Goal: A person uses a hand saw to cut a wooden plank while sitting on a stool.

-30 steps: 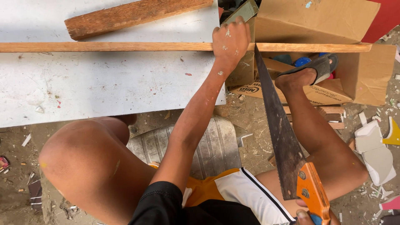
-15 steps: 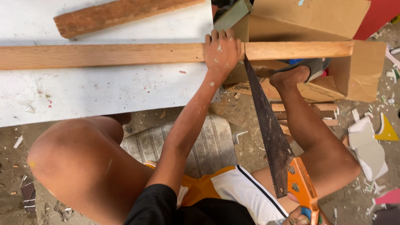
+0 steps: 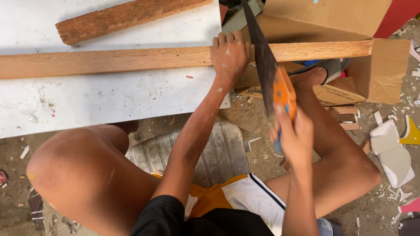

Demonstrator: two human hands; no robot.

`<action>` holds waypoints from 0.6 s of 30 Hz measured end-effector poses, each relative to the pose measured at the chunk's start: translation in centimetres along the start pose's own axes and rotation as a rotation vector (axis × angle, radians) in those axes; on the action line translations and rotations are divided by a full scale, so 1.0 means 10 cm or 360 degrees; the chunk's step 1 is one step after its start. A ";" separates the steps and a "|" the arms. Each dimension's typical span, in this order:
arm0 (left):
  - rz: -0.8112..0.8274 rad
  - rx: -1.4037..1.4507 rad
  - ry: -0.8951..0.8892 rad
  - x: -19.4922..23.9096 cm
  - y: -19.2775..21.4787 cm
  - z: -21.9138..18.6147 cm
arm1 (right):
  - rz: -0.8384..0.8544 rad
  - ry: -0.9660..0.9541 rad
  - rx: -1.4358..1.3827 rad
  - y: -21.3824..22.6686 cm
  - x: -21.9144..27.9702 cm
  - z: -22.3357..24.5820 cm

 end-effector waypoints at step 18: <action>0.0140 -0.0092 0.0048 -0.02 -0.01 0.03 | -0.0030 -0.0143 -0.0386 0.49 1.11 -0.95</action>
Point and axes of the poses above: each hand's wrist, its own x-axis away from the middle knuckle, its own y-axis out of the back of the hand, z = x × y, the point moved 10 cm from there along -x, towards the middle knuckle, and after that the axes turned 8 degrees about -z, right-handed, at the moved point
